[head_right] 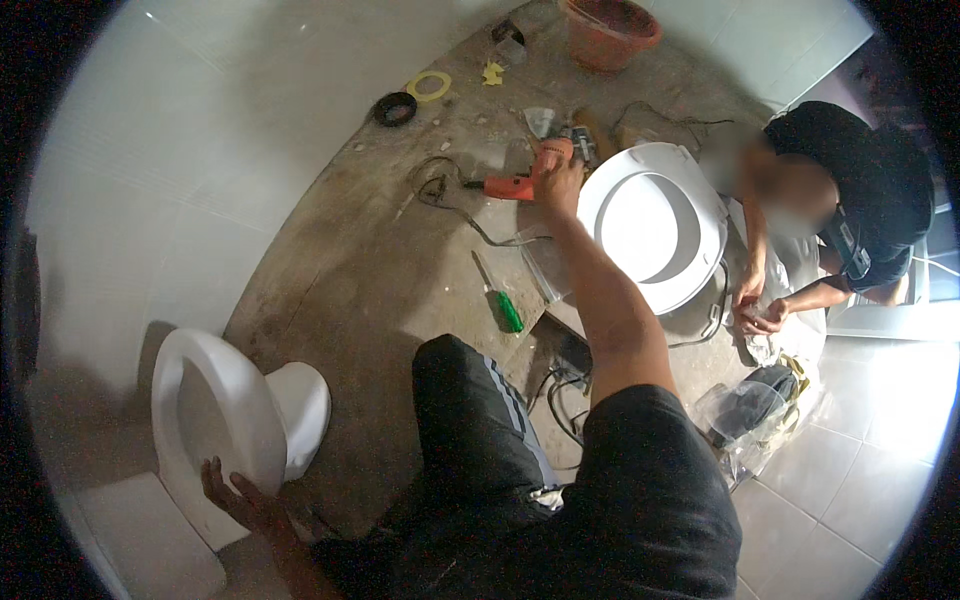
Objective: The person places a toilet tank onto the bowl and secures it before wrapping thread seal tape around a plumbing valve.
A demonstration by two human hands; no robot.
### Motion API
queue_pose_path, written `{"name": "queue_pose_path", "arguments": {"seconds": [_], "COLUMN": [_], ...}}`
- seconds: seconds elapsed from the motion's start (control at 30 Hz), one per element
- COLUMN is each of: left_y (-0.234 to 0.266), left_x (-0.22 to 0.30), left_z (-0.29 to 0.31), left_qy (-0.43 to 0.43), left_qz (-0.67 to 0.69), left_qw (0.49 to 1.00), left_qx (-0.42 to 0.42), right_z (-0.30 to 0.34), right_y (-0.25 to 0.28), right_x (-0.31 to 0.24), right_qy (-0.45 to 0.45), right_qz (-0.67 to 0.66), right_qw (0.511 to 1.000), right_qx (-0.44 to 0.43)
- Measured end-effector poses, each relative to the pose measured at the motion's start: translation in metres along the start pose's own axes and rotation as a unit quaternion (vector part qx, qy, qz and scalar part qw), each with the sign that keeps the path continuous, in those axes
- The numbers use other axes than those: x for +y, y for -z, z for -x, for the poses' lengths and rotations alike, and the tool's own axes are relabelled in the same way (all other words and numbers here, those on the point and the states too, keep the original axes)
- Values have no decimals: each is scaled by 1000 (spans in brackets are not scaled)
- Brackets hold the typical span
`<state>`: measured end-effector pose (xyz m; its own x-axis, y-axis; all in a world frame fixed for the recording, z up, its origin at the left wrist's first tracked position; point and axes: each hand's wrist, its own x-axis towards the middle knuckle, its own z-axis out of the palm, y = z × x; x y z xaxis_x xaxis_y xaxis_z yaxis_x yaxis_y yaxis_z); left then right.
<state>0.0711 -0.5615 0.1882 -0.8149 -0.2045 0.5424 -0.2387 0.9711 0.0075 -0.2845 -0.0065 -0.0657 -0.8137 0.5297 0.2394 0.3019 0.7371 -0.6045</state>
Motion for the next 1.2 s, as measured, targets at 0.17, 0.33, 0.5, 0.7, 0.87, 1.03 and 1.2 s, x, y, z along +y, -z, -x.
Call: {"name": "queue_pose_path", "arguments": {"seconds": [0.17,0.33,0.5,0.7,0.87,1.03,1.2], "left_y": [-1,-6,-17,-9,-14,-15,-2], "left_x": [18,29,34,23,17,13,29], "left_z": [-2,-7,-7,-2,0,5,-5], "left_qy": [35,86,88,88,85,59,41], "left_qz": [-3,43,54,49,51,54,86], "left_qw": [999,995,994,995,994,996,993], "left_qx": [-15,-18,-26,-23,-37,-30,72], "right_z": [-86,-132,-139,-110,-61,14,80], "right_y": [-25,-41,-32,-15,3,62,108], "right_x": [29,56,79,35,25,5,-26], "right_qy": [-103,-163,-221,-202,-115,-142,-85], "right_qz": [214,246,153,101,50,-381,-515], "right_qw": [960,934,955,972,990,913,840], "right_qx": [-149,-202,-123,-64,59,13,-150]}}
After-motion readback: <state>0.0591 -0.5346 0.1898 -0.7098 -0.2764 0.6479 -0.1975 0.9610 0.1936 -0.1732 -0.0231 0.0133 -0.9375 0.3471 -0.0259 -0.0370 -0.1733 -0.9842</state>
